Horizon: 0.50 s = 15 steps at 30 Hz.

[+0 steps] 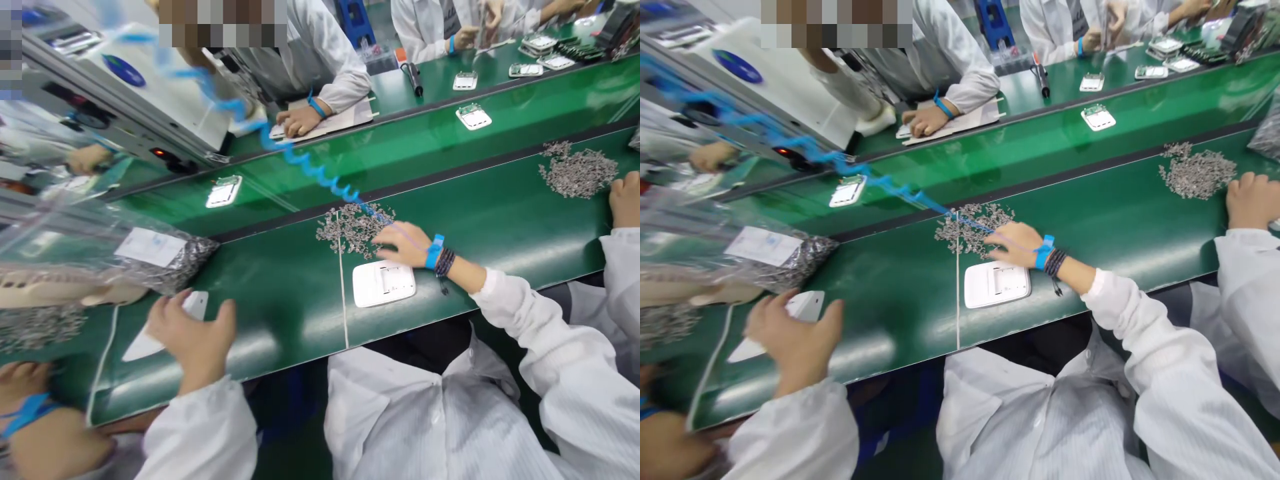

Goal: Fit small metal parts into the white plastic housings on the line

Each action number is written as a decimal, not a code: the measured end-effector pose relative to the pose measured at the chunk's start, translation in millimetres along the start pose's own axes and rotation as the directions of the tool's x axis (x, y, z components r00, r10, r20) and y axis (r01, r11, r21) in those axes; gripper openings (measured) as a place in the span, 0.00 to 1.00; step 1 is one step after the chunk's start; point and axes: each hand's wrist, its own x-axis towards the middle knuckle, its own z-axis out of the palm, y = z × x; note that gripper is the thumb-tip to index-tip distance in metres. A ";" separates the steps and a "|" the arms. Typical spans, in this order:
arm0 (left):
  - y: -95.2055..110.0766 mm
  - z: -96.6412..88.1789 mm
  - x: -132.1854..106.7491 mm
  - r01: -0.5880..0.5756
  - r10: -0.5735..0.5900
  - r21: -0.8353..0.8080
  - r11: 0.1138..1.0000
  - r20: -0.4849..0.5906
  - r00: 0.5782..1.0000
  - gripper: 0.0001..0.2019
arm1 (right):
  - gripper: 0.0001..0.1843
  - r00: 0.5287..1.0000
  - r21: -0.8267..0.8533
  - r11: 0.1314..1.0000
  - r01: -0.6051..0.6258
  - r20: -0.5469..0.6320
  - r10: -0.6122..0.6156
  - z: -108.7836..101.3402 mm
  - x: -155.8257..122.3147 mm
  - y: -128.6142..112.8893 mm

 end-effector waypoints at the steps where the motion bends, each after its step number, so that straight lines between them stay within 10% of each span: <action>1: 16.8 3.6 -4.8 -0.021 0.021 -0.052 0.998 -0.015 1.000 0.27 | 0.15 0.993 -0.018 0.994 -0.108 -0.042 0.107 -3.2 7.6 13.7; 4: 69.9 15.3 -23.8 -0.159 0.191 -0.235 0.959 0.122 0.974 0.20 | 0.14 0.949 -0.057 0.950 -0.307 -0.095 0.300 -9.9 26.4 50.4; 8: 130.4 29.7 -49.5 -0.338 0.470 -0.412 0.846 0.275 0.839 0.20 | 0.14 0.945 -0.078 0.943 -0.325 -0.068 0.320 -8.5 38.5 71.5; 15: 179.1 51.4 -53.5 -0.440 0.616 -0.486 0.755 0.297 0.730 0.24 | 0.09 0.951 -0.083 0.956 -0.282 -0.159 0.267 -2.5 39.5 78.3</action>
